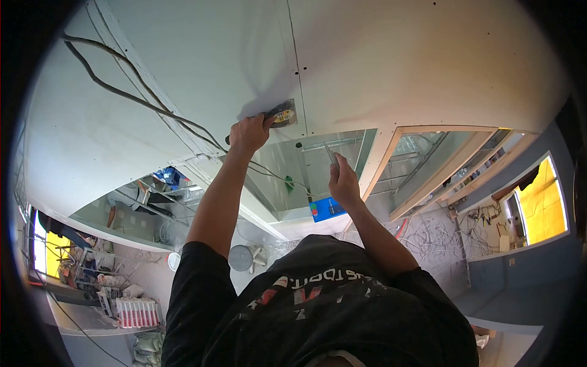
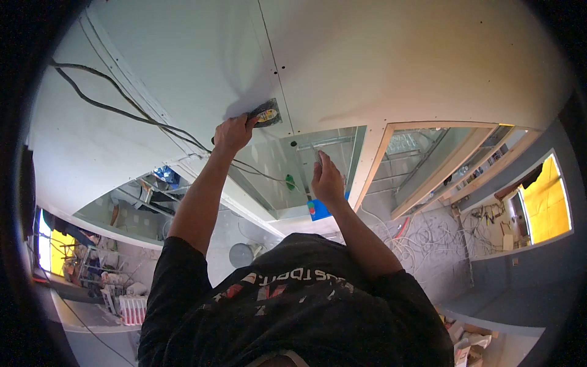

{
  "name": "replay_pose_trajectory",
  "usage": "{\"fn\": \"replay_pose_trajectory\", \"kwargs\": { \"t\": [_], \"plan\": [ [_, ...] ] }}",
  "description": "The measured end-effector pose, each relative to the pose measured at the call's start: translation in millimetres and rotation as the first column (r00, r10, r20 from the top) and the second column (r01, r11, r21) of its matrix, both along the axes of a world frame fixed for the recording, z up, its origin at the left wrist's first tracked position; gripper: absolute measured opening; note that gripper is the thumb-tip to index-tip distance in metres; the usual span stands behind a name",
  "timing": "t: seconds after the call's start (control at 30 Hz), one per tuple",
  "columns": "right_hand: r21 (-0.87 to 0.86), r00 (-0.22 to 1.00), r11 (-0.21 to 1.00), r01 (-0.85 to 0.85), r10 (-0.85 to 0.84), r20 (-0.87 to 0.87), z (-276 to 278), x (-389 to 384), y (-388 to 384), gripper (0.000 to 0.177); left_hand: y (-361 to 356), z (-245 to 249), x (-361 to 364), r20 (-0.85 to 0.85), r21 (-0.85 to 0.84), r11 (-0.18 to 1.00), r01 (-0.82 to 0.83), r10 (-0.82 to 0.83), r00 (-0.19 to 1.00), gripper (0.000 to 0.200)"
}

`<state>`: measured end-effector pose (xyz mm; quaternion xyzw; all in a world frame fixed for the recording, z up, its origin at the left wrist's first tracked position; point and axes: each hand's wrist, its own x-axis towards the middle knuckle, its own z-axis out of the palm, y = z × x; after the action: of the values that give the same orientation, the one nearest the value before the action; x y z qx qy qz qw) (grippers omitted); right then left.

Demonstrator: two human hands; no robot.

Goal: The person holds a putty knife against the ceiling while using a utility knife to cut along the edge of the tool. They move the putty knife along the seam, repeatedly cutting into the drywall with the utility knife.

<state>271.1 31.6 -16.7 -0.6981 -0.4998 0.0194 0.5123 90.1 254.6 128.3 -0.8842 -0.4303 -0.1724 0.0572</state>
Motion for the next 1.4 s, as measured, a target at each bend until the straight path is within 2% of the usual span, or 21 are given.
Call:
{"fn": "replay_pose_trajectory", "kwargs": {
  "t": [0.4,0.47,0.8,0.87,0.9,0.97,1.1,1.23,1.4],
  "plan": [
    [0.044,0.999,0.999,-0.032,0.034,-0.04,12,-7,10,0.038,-5,0,2,0.024,-0.01,1.0,-0.019,0.019,1.0,0.046],
    [0.098,0.999,0.994,-0.044,0.042,0.021,11,-7,12,0.038,-6,2,1,0.024,-0.007,1.0,-0.018,0.018,1.0,0.046],
    [0.064,0.999,0.997,-0.036,0.036,0.006,18,-9,13,0.04,-3,1,1,0.001,-0.013,1.0,-0.013,0.013,1.0,0.051],
    [0.171,0.996,0.983,-0.062,0.051,0.073,35,-12,18,0.045,-2,1,2,-0.002,-0.017,1.0,-0.019,0.019,1.0,0.052],
    [0.17,0.996,0.983,-0.064,0.052,0.073,44,-14,24,0.045,-2,1,2,-0.008,-0.02,1.0,-0.021,0.021,1.0,0.052],
    [0.248,0.983,0.964,-0.097,0.053,0.178,64,-16,38,0.049,-3,2,2,-0.015,-0.03,0.999,-0.029,0.028,0.999,0.053],
    [0.225,0.988,0.969,-0.106,0.077,0.134,86,-20,59,0.048,-5,5,2,-0.019,-0.061,0.997,-0.037,0.036,0.999,0.054],
    [0.243,0.983,0.965,-0.102,0.06,0.172,85,-19,72,0.048,-7,8,2,0.015,-0.079,0.996,-0.042,0.043,0.999,0.053],
    [0.225,0.982,0.969,-0.105,0.066,0.177,82,-19,76,0.048,-9,9,3,-0.025,-0.042,0.998,-0.054,0.053,0.998,0.052]
  ]
}}
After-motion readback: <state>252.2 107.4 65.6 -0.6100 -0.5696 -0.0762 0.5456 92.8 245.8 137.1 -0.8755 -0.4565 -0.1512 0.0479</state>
